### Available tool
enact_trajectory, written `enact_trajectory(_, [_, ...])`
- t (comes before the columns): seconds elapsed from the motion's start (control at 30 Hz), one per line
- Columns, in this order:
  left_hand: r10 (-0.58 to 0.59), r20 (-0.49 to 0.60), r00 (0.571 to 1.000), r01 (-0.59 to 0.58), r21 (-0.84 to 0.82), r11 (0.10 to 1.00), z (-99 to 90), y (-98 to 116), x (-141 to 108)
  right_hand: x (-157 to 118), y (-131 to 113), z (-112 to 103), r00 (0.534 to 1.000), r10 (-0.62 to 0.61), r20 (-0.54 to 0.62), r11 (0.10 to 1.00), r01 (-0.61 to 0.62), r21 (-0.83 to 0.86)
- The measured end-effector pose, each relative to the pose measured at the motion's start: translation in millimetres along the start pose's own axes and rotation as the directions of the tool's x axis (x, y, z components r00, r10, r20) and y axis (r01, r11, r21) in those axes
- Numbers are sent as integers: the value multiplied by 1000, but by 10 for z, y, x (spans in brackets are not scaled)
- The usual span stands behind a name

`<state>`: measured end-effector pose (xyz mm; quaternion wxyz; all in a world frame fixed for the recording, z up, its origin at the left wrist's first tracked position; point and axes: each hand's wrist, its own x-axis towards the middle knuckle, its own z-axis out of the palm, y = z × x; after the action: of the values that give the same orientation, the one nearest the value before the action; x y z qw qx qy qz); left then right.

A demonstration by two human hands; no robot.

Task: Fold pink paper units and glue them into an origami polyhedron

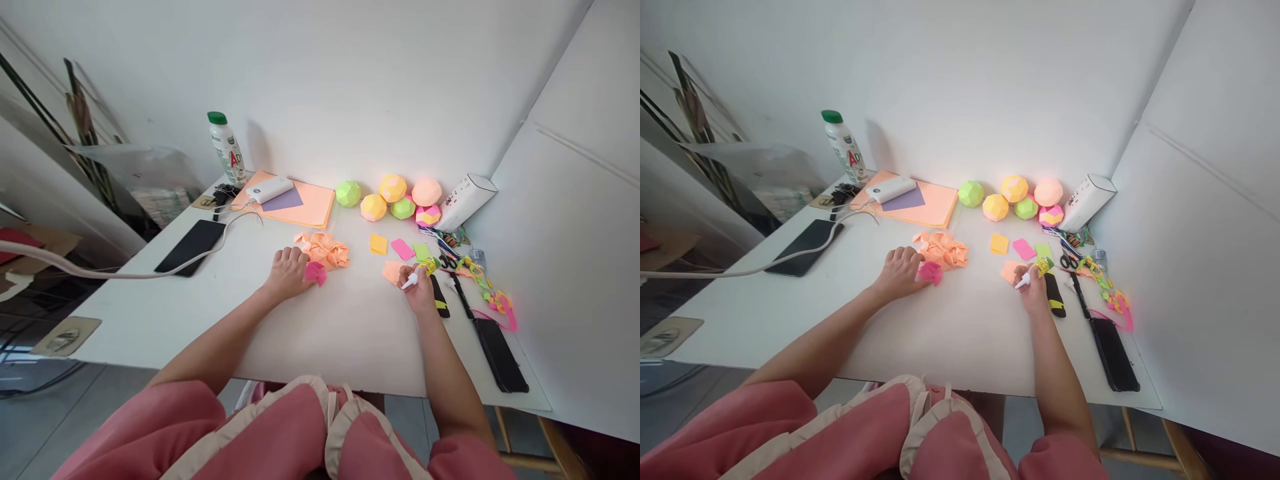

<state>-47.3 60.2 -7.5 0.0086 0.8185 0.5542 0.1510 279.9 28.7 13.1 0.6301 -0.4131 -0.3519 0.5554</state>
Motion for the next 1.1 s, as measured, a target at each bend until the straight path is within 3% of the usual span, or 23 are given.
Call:
enact_trajectory(0.17, [-75, 166, 983, 82, -34, 996, -31, -51, 37, -20, 71, 9, 1000, -23, 2, 998, 23, -65])
enact_trajectory(0.27, [-51, 162, 985, 74, -135, 988, -64, -14, 46, -27, 99, -4, 1000, -29, 10, 994, 30, -108])
enact_trajectory(0.33, [-8, 130, 992, 48, -308, 950, -102, 32, 34, -35, 102, -5, 1000, -28, 13, 992, 30, -124])
enact_trajectory(0.43, [107, 91, 990, -16, -686, 727, -156, 127, -18, -65, 85, 22, 999, -39, 11, 990, 40, -134])
enact_trajectory(0.57, [177, 156, 972, 84, -931, 356, -172, 311, -136, -164, 47, 138, 995, -52, 83, 992, 61, -107])
enact_trajectory(0.63, [201, 263, 944, 238, -961, 141, -160, 408, -192, -238, 26, 239, 989, -80, 123, 991, 93, -97])
enact_trajectory(0.8, [321, 417, 851, 500, -830, -247, -125, 553, -249, -395, -82, 641, 971, -55, 234, 990, 83, -110])
enact_trajectory(0.93, [322, 428, 844, 533, -728, -431, -126, 579, -244, -413, -138, 1042, 968, -37, 249, 981, 82, -174])
enact_trajectory(1.1, [340, 381, 860, 509, -696, -507, -96, 577, -257, -443, 23, 1304, 968, -187, 166, 973, 205, -103])
